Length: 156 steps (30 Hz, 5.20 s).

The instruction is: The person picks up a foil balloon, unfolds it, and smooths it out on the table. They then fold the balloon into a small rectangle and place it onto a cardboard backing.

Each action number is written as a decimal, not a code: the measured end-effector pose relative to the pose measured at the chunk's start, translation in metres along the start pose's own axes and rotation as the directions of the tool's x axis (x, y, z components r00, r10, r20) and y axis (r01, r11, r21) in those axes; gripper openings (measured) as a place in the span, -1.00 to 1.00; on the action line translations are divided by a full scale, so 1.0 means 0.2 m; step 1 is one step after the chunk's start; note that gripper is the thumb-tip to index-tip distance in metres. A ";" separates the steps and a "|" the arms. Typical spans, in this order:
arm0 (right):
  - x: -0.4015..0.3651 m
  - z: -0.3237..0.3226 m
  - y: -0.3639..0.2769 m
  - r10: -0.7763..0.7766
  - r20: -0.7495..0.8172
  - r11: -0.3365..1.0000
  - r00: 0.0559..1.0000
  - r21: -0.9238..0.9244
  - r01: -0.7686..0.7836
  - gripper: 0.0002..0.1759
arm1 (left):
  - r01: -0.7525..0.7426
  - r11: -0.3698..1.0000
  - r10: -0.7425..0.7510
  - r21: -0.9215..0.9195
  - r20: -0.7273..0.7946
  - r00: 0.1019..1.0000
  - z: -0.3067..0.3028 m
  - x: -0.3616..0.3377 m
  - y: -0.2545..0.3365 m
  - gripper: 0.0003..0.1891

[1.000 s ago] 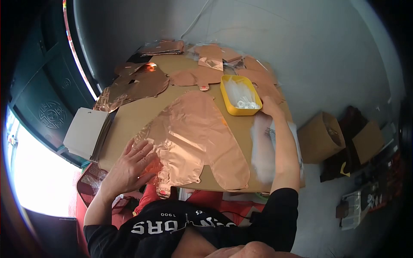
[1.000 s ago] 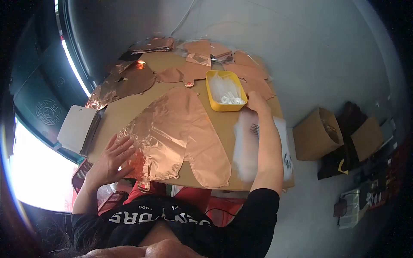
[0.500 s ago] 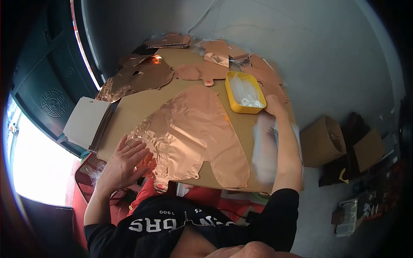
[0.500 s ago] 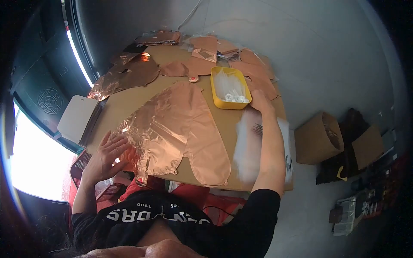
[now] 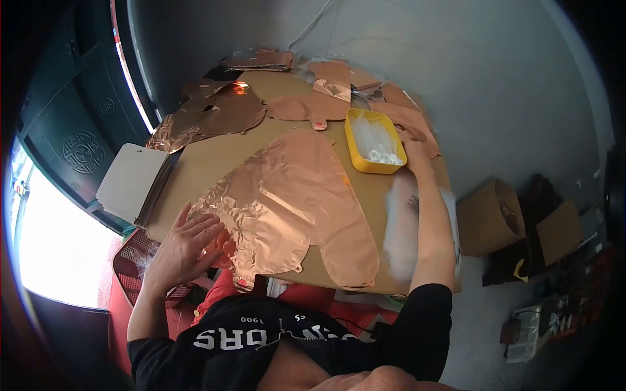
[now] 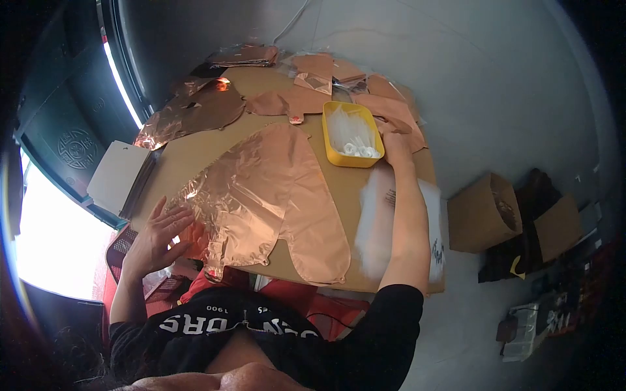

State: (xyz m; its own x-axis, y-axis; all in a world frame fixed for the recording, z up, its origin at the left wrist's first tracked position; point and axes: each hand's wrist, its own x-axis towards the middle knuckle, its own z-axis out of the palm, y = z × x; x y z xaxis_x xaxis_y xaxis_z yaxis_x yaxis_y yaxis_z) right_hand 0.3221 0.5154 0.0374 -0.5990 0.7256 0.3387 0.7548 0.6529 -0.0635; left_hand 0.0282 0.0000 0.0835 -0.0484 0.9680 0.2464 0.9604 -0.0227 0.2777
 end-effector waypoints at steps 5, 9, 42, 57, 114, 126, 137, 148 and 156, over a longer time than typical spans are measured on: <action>0.08 0.03 0.05 0.089 -0.121 0.988 0.989 0.134 -0.072 -0.72 | 0.067 0.997 -0.065 -0.048 0.041 0.997 -0.01 0.00 -0.01 -0.49; 0.08 0.03 0.06 0.250 -0.041 0.934 0.968 0.275 -0.229 -0.76 | 0.073 0.996 -0.071 -0.053 0.040 0.997 0.00 -0.01 -0.01 -0.52; 0.27 -0.12 0.10 0.366 -0.212 0.925 0.906 -0.022 -0.379 -0.75 | 0.130 0.987 -0.128 -0.099 0.028 0.991 0.03 -0.01 -0.02 -0.53; 0.31 -0.05 0.11 0.392 -0.282 0.919 0.876 0.067 -0.390 -0.62 | 0.093 0.985 -0.093 -0.146 0.009 0.996 0.02 -0.01 -0.03 -0.59; -0.37 -0.72 -0.63 -0.309 -0.466 0.945 0.829 -0.055 0.321 -0.88 | 0.480 0.181 0.081 -0.858 0.500 0.862 0.16 0.89 0.25 -0.25; -0.96 -0.66 -1.17 -0.697 -0.352 0.716 0.625 -0.287 0.637 -0.67 | 0.654 -0.050 0.095 -0.755 0.649 0.755 0.47 1.16 0.33 -0.36; -1.09 -0.66 -1.26 -0.727 -0.383 0.682 0.570 -0.301 0.667 -0.65 | 0.637 0.089 0.017 -0.766 0.641 0.768 0.61 1.18 0.36 -0.94; -1.29 -0.77 -1.40 -0.595 -0.304 0.786 0.744 -0.027 0.618 -0.62 | 0.108 0.501 0.091 -0.859 0.176 0.980 0.14 1.14 0.43 -0.76; -1.21 -0.72 -1.30 -0.220 -0.465 0.683 0.858 0.554 0.476 -0.81 | -0.092 0.470 0.179 -0.878 -0.008 0.984 -0.30 1.08 0.22 -0.66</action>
State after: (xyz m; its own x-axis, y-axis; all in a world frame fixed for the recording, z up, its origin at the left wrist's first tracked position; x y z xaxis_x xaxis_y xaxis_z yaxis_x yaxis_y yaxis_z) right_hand 0.3092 0.1391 0.1069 -0.5559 0.3773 0.7407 0.0829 0.9118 -0.4023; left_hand 0.0430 0.1928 0.2055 0.1223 0.9463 0.2993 0.2154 -0.3197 0.9227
